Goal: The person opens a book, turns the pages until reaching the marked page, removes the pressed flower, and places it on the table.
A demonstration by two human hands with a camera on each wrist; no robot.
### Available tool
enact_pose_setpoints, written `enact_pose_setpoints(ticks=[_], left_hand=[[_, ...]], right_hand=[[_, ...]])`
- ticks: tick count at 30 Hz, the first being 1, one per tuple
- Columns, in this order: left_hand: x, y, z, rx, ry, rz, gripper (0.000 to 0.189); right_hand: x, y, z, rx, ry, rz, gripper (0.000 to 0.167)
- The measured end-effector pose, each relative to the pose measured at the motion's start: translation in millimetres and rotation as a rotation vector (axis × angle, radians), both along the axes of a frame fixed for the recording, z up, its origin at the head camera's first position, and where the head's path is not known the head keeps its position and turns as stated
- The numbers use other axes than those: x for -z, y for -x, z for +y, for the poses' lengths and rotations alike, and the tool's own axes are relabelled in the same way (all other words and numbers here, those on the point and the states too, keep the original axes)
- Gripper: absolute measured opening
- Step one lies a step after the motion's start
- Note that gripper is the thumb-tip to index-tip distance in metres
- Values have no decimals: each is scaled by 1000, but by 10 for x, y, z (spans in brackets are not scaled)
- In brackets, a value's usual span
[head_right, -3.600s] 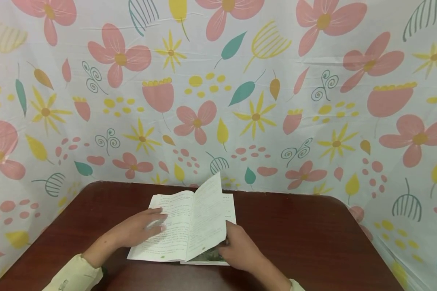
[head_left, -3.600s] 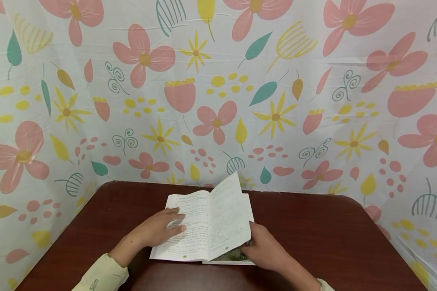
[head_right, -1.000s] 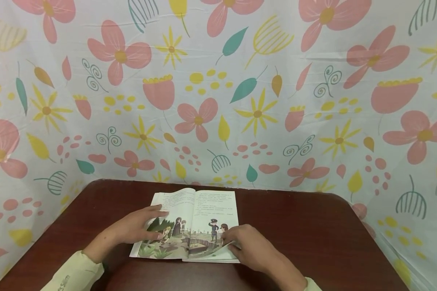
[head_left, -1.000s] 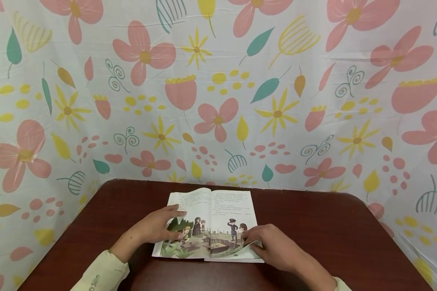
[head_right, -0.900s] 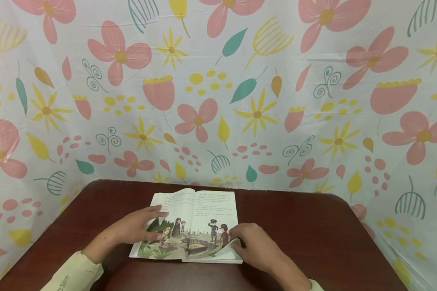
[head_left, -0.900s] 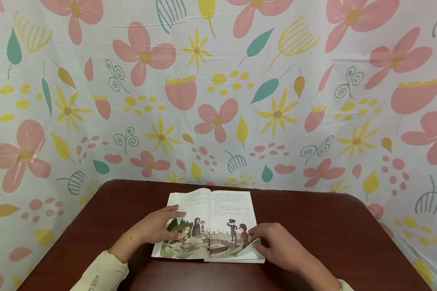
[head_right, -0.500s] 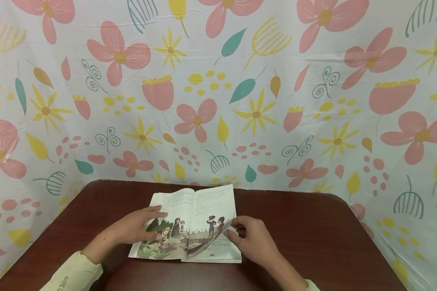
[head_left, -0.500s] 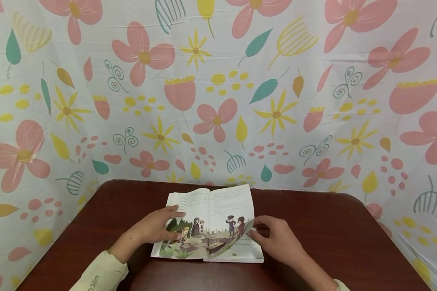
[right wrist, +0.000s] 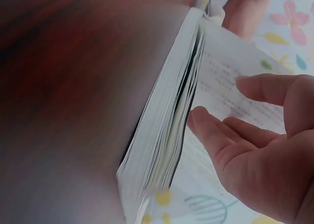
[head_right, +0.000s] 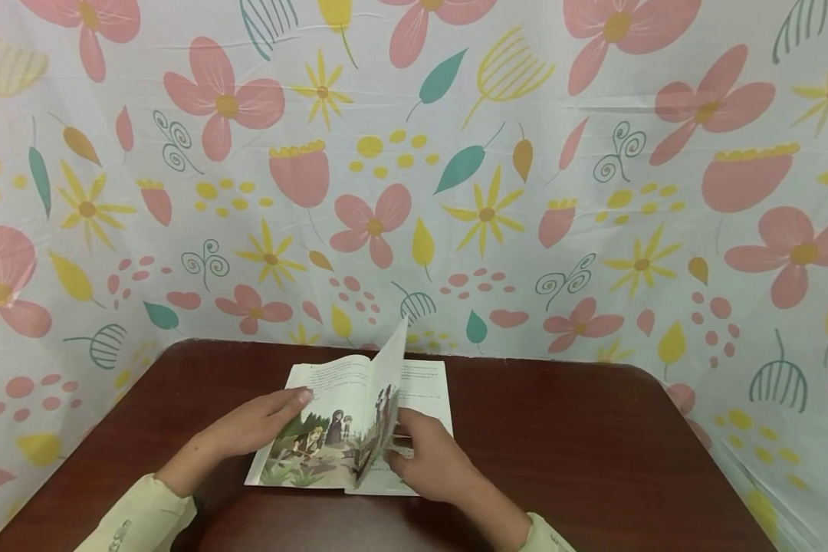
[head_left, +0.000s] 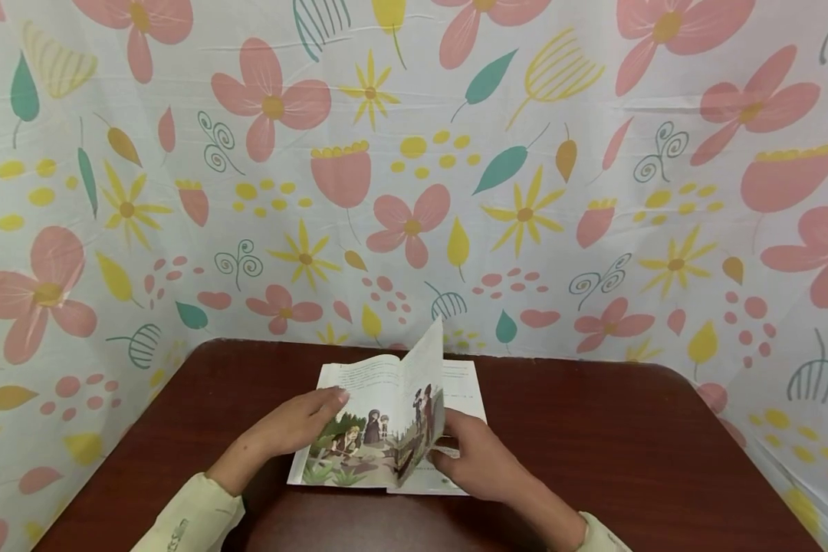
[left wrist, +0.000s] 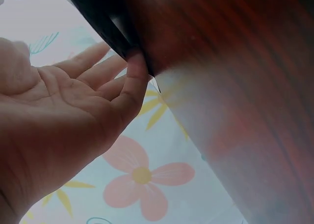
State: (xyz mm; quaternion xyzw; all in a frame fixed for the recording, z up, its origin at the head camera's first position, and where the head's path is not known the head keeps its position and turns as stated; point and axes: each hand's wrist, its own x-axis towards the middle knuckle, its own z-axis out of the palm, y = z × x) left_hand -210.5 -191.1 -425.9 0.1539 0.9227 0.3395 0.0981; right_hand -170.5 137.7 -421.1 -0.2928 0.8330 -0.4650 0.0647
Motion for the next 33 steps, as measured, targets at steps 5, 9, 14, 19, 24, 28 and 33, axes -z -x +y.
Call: enact_pose_setpoints(ticks=[5,9,14,19,24,28,33], left_hand=[[-3,14,-16,-68,-64,-48,84],[-11,59,-54,-130,-195,-93,95],[-19,83,-109,-162,-331,-127,93],[-24,83,-88,-186,-291,-115,96],[3,52,-37,-170,-102,-34,113],[19,19,-8,-83,-3,56,117],[14,-26,3,-2,74,91,92]], right_hand=[[19,12,-152,-42,-5,25,54],[21,2,-232,-71,-29,63,58],[16,-19,-297,-112,-35,71,59],[31,-24,-349,-107,-133,150,59],[41,-19,-398,-85,-292,258,60],[34,-28,-407,-69,-378,303,61],[13,-50,-386,-45,-453,337,56]])
